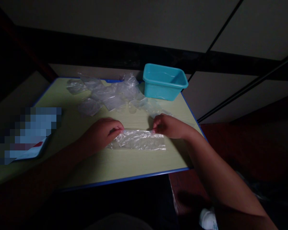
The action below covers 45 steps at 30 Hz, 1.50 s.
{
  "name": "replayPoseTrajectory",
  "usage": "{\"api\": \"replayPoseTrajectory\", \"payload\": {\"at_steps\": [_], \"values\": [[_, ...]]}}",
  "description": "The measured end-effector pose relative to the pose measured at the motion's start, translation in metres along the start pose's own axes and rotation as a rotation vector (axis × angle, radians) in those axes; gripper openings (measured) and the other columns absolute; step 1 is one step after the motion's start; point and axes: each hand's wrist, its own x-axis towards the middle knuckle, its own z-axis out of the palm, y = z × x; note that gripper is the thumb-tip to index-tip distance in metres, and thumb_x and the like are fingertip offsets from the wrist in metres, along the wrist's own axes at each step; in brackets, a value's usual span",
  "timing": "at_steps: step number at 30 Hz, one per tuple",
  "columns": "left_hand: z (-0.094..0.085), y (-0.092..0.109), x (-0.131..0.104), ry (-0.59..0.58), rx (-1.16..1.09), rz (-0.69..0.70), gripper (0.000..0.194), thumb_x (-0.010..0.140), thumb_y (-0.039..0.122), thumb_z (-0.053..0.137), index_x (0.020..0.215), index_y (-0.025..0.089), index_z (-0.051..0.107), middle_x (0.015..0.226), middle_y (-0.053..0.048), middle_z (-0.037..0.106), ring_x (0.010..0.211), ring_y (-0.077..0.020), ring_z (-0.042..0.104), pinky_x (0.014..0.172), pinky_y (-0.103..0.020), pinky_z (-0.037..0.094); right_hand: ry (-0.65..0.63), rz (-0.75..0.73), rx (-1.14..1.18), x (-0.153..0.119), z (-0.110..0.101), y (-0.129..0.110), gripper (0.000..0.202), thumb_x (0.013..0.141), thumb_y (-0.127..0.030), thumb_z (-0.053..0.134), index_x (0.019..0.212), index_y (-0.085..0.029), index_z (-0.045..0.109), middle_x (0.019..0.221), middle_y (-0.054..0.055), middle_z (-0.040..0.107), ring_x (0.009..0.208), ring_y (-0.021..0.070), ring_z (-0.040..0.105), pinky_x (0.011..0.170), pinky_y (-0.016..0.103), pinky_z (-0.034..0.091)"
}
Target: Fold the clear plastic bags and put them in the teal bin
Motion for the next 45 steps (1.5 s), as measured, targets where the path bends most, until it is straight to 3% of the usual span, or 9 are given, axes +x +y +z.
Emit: {"api": "replayPoseTrajectory", "payload": {"at_steps": [6,15,32,45], "values": [[0.0009,-0.0003,0.0011,-0.006,0.026,0.023,0.012,0.081,0.020,0.056,0.075,0.017,0.065,0.068,-0.002,0.064,0.067,-0.0159,0.056,0.065,-0.027,0.038,0.008,0.092,0.007,-0.0100,0.0027,0.0093,0.019,0.081,-0.034,0.055,0.075,-0.019,0.065,0.073,0.002,0.064,0.068,0.0150,0.057,0.063,0.029,0.043],[-0.0014,0.0034,0.0017,-0.019,0.076,0.019,0.009,0.079,0.018,0.057,0.076,0.017,0.065,0.067,-0.001,0.064,0.066,-0.0157,0.055,0.064,-0.027,0.037,-0.020,0.223,-0.035,-0.0034,0.0020,0.0075,0.018,0.075,-0.035,0.063,0.070,-0.018,0.066,0.061,-0.001,0.061,0.057,0.0112,0.051,0.053,0.025,0.036],[-0.0006,0.0035,0.0004,-0.029,0.096,-0.004,0.010,0.078,0.018,0.061,0.087,0.017,0.065,0.069,-0.002,0.061,0.070,-0.0173,0.055,0.066,-0.028,0.037,-0.029,0.145,-0.023,-0.0064,0.0021,0.0075,0.029,0.085,-0.043,0.050,0.076,-0.018,0.061,0.068,0.001,0.059,0.062,0.0129,0.051,0.058,0.027,0.038],[0.0002,0.0020,-0.0007,-0.024,0.124,0.014,0.011,0.079,0.019,0.058,0.087,0.018,0.065,0.069,-0.002,0.061,0.069,-0.0173,0.054,0.065,-0.028,0.038,-0.023,0.115,-0.010,-0.0072,0.0019,0.0078,0.021,0.081,-0.037,0.054,0.075,-0.019,0.062,0.071,0.001,0.061,0.064,0.0130,0.053,0.059,0.026,0.040]]}}
